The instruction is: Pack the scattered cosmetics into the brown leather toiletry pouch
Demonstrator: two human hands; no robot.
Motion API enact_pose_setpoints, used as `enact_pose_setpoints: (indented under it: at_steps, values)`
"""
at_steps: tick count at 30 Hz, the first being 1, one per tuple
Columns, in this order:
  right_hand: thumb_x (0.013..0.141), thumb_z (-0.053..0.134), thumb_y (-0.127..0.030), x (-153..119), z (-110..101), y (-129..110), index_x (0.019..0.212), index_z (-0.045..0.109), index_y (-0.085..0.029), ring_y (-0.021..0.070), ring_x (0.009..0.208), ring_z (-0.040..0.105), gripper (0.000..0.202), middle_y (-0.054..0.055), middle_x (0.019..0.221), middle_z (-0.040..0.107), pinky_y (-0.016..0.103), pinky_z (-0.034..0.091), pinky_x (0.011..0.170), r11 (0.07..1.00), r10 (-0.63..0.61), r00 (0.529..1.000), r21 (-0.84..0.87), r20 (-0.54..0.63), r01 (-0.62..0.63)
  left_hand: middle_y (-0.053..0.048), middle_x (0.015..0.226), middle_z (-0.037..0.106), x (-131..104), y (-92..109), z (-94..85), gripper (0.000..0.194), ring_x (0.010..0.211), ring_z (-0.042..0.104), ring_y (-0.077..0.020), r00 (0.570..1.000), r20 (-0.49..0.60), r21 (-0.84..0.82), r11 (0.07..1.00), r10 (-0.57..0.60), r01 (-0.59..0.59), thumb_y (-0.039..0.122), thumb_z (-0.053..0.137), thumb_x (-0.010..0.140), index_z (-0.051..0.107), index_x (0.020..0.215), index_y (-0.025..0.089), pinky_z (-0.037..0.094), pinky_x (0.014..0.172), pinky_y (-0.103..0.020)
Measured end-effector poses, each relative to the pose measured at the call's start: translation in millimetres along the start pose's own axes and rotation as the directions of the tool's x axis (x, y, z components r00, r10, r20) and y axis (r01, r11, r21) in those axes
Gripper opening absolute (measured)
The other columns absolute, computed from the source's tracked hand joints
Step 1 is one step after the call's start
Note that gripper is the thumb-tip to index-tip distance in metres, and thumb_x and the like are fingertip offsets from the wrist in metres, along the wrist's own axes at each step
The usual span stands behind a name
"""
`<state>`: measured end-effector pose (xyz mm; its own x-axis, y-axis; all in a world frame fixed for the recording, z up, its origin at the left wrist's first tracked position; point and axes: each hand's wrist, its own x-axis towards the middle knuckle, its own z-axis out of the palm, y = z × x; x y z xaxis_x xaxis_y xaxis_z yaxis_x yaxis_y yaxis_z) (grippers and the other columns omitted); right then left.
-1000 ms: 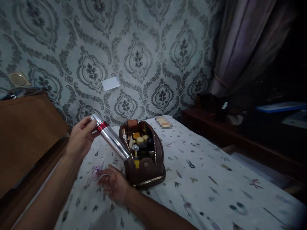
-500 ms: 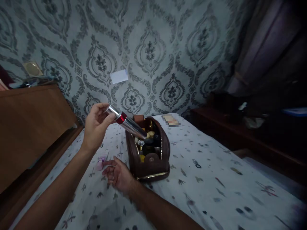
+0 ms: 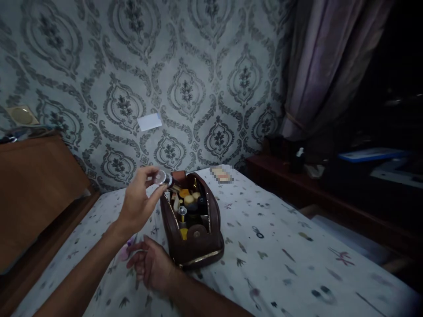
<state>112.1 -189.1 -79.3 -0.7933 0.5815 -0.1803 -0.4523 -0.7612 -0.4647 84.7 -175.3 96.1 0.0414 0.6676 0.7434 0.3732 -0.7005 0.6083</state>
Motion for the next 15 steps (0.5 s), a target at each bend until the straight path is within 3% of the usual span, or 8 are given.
enact_pose_setpoints:
  at_steps: [7, 10, 15]
  values:
    - [0.102, 0.025, -0.043, -1, 5, -3, 0.077, 0.067, -0.013, 0.0104, 0.033, 0.042, 0.058, 0.005, 0.055, 0.065, 0.021, 0.031, 0.033, 1.000, 0.021, 0.999, -0.007, -0.042, -0.021, -0.006, 0.103, 0.068, -8, -5, 7.6, 0.029, 0.095, 0.065, -0.0231, 0.952, 0.237, 0.255, 0.933, 0.194, -0.254, 0.020, 0.067, 0.084, 0.063, 0.112, 0.024, 0.052, 0.091, -0.035]
    - [0.102, 0.024, -0.042, 1, 4, -2, 0.078, 0.067, -0.014, 0.0112, 0.032, 0.043, 0.057, 0.005, 0.055, 0.065, 0.021, 0.033, 0.032, 1.000, 0.012, 0.999, -0.009, -0.031, -0.013, -0.008, 0.107, 0.069, -11, -4, 10.9, 0.028, 0.099, 0.066, -0.0247, 0.895, 0.349, 0.309, 0.868, 0.278, -0.390, 0.018, 0.060, 0.089, 0.061, 0.116, 0.023, 0.053, 0.088, -0.035]
    - [0.099, 0.029, -0.039, 3, 4, -3, 0.079, 0.066, -0.013, 0.0103, 0.031, 0.041, 0.049, 0.005, 0.053, 0.064, 0.020, 0.032, 0.031, 0.999, 0.025, 0.998, -0.018, -0.051, -0.026, -0.011, 0.114, 0.068, -14, -5, 15.4, 0.028, 0.109, 0.065, -0.0251, 0.762, 0.494, 0.330, 0.720, 0.419, -0.610, 0.015, 0.051, 0.095, 0.056, 0.122, 0.020, 0.054, 0.093, -0.037]
